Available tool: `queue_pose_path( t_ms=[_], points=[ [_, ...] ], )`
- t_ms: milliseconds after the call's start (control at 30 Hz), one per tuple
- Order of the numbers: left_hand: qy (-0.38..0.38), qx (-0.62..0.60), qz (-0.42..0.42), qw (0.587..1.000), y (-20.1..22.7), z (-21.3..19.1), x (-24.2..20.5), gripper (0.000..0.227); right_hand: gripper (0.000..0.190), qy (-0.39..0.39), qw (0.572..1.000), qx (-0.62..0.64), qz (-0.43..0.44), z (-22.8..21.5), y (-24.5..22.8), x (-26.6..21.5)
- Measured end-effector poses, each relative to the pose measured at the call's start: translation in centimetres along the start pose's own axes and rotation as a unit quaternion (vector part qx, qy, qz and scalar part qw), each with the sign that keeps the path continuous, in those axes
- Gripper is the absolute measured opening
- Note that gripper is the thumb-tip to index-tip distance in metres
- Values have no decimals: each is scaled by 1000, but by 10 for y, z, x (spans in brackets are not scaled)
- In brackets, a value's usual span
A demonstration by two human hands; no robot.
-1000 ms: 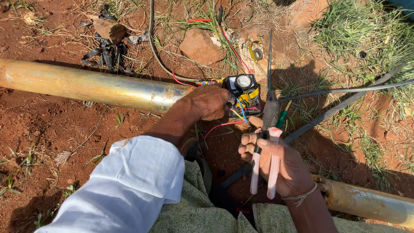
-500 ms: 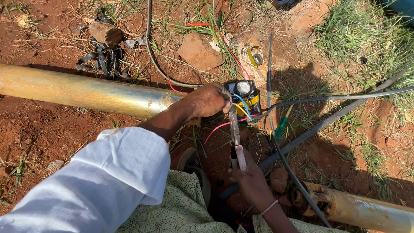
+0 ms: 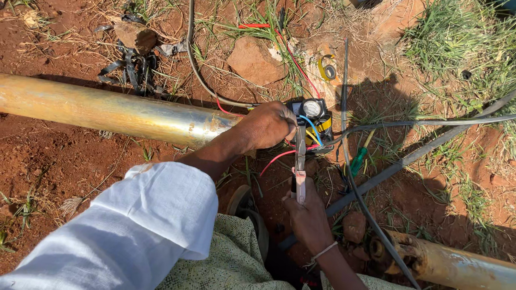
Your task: The person connects electrical wires to a submersible pump component using pliers and electrical tape while working outdoors on a dirt surface.
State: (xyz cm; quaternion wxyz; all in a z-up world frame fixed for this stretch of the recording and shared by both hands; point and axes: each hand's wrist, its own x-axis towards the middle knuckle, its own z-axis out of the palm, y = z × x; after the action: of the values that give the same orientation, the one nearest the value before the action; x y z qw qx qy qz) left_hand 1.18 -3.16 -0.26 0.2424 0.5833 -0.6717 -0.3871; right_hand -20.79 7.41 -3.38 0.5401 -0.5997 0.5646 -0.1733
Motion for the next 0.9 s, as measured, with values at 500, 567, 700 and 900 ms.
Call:
queue_pose_path(
  t_ms=[500, 567, 700, 900],
  points=[
    [158, 384, 291, 862, -8, 21, -24, 22, 46, -428, 848, 228, 213, -136, -57, 49],
    [286, 207, 339, 872, -16, 30, -25, 18, 60, -303, 898, 242, 208, -111, -31, 20],
    [65, -57, 86, 993, -21, 18, -4, 16, 53, -181, 948, 246, 92, -54, 16, 19],
    [-7, -203, -4, 979, -17, 8, 0, 21, 64, -81, 993, 90, 14, -16, 18, 19]
  ],
)
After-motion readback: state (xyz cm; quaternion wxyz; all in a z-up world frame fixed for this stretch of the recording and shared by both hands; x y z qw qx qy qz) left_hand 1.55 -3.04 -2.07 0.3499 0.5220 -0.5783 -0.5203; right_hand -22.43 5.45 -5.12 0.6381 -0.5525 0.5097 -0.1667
